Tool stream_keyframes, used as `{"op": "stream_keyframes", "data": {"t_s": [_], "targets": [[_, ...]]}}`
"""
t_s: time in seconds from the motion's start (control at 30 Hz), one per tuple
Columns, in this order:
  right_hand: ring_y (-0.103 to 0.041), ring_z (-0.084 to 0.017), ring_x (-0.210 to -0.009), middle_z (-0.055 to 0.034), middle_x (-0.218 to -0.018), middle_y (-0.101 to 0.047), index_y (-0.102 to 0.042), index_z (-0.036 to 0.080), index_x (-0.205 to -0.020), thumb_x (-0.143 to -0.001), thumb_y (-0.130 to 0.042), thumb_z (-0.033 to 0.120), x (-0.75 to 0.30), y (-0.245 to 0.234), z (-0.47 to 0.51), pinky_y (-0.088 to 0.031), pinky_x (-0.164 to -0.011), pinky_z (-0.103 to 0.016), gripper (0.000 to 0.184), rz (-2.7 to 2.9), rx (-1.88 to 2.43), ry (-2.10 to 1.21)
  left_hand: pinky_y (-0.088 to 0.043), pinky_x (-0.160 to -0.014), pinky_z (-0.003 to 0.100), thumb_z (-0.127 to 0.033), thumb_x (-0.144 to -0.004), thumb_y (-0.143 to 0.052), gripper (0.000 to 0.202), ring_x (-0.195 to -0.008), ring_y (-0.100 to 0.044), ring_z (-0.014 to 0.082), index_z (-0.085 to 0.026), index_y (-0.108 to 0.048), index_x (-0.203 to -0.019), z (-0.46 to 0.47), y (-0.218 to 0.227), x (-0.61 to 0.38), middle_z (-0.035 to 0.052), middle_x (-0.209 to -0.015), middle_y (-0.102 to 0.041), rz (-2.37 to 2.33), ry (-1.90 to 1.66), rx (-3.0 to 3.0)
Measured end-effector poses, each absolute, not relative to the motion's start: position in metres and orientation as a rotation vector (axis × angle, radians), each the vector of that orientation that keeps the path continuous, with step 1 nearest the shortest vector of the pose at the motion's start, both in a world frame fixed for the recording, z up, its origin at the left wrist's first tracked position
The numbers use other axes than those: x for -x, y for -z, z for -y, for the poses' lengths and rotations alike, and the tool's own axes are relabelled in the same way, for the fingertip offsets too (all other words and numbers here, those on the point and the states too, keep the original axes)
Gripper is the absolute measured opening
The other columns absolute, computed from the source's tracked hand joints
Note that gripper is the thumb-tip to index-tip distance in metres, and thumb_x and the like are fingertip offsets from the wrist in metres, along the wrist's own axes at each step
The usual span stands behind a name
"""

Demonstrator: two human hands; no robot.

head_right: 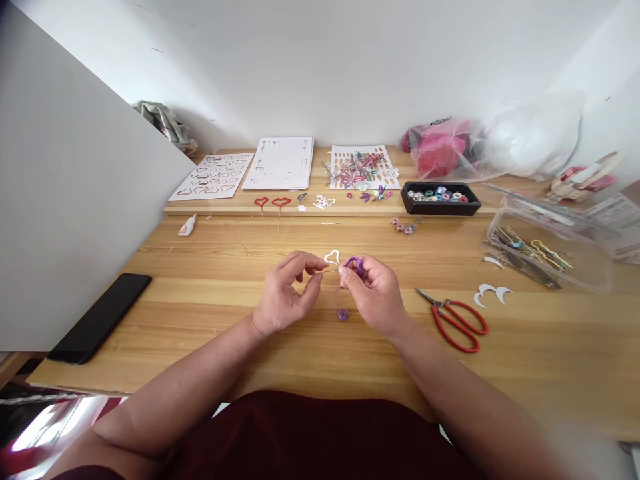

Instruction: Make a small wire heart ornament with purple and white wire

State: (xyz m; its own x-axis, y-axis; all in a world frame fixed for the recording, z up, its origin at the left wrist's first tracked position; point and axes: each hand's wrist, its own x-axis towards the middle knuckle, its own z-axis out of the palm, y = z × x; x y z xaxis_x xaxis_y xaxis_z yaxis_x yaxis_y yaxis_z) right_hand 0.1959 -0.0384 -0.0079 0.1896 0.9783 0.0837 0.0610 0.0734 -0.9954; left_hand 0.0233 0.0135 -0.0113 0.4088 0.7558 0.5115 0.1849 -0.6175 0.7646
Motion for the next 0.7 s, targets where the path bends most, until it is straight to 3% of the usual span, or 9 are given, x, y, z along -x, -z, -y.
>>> {"op": "stream_keyframes", "data": {"t_s": [0.13,0.37,0.57,0.7], "targets": [[-0.040,-0.009,-0.050,0.0011,-0.068,-0.058,-0.061,0.019,-0.084,-0.086,-0.069,0.040,-0.1944,0.0111,0.0391,-0.030,-0.045,-0.024,0.023,1.139,1.266,-1.012,-0.050,-0.085,0.036,-0.022,-0.087,-0.064,0.013,-0.092,-0.064,0.0209,-0.020,-0.068,-0.099,-0.0130,0.0152,-0.0227,0.0086,-0.096,-0.072,-0.759,-1.240,-2.276],[-0.049,-0.011,-0.058,0.0004,-0.069,-0.060,-0.061,0.019,-0.085,-0.090,-0.065,0.037,-0.1926,0.0123,0.0408,-0.039,-0.053,-0.025,0.019,1.263,1.313,-0.913,-0.048,-0.080,0.033,-0.019,-0.089,-0.059,0.007,-0.083,-0.061,0.0187,-0.019,-0.065,-0.086,-0.0128,0.0127,-0.0234,0.0067,-0.084,-0.070,-0.754,-1.220,-2.250],[-0.055,-0.015,-0.065,-0.0015,-0.073,-0.061,-0.063,0.020,-0.089,-0.093,-0.061,0.034,-0.1916,0.0094,0.0445,-0.044,-0.060,-0.028,0.015,1.398,1.333,-0.753,-0.043,-0.072,0.029,-0.029,-0.086,-0.062,0.014,-0.073,-0.054,0.0148,-0.018,-0.063,-0.077,-0.0141,0.0093,-0.0247,0.0025,-0.074,-0.062,-0.828,-1.030,-1.905],[-0.053,-0.016,-0.062,-0.0019,-0.073,-0.062,-0.064,0.021,-0.093,-0.093,-0.061,0.034,-0.1935,0.0110,0.0469,-0.042,-0.057,-0.028,0.013,1.475,1.364,-0.679,-0.037,-0.062,0.025,-0.034,-0.073,-0.072,0.021,-0.062,-0.047,0.0104,-0.015,-0.062,-0.071,-0.0212,0.0076,-0.0262,-0.0001,-0.067,-0.057,-0.743,-0.696,-1.302]]}}
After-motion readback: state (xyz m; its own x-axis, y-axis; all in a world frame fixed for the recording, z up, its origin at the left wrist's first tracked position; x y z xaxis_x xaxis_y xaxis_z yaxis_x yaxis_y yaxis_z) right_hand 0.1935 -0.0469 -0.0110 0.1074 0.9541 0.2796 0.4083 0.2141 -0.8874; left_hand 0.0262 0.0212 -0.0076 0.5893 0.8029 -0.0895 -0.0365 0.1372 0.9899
